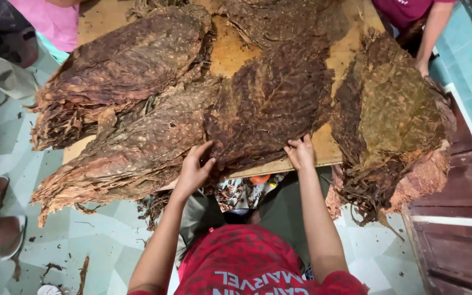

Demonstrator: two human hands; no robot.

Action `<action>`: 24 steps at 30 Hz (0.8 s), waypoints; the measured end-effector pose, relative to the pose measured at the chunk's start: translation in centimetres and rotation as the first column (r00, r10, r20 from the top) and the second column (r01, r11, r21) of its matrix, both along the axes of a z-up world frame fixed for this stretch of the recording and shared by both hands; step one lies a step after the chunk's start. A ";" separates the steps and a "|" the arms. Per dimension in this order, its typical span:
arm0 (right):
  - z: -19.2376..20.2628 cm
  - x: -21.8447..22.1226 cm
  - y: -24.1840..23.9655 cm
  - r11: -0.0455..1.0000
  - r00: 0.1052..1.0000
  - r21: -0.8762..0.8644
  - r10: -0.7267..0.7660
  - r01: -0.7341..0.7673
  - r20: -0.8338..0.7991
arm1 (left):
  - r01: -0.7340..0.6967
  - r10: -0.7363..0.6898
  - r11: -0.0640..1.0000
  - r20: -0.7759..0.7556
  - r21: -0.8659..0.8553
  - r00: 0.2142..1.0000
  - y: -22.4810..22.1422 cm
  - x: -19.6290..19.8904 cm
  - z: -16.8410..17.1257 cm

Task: The person repeatedly picks up, inspects, and places dried brown leaves on a wooden table. They handle the leaves one at a time, turning them over and separating them from a pile. Other people are also handling leaves at the same table.

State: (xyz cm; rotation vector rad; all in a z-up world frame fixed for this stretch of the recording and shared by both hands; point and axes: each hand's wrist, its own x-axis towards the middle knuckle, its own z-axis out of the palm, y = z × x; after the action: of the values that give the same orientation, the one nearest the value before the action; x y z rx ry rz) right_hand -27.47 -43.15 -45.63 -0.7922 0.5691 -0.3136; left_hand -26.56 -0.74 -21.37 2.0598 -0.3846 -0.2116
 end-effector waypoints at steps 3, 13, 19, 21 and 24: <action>12.2 -3.5 4.9 0.997 0.999 -0.072 -0.016 0.013 -0.039 | 0.059 -0.080 0.910 0.035 0.410 0.996 -0.2 -1.1 2.4; 14.1 -16.2 -0.2 0.462 0.914 -0.858 -0.406 0.224 0.020 | 0.308 -0.243 0.843 -0.197 0.441 0.950 -2.6 -3.3 0.3; 20.3 -19.9 -1.8 -0.017 0.690 -0.953 -0.693 -0.304 -0.208 | 0.192 -0.210 0.754 -0.047 0.628 0.977 -2.0 -4.0 5.7; 21.9 -19.7 -1.5 0.062 0.789 -0.991 -0.600 -0.117 -0.131 | 0.004 -0.134 0.834 0.196 0.551 0.971 -1.5 -4.4 5.4; 22.3 -19.6 -2.8 0.293 0.828 -0.931 -0.561 0.217 0.016 | -0.038 -0.105 0.941 0.397 0.336 0.912 -2.5 -4.6 5.5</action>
State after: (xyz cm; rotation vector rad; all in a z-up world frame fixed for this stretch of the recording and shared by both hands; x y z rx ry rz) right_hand -47.07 -45.98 -23.38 -1.8368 0.9236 -1.0625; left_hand -31.18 -3.28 -15.84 2.4419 -0.6808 0.1547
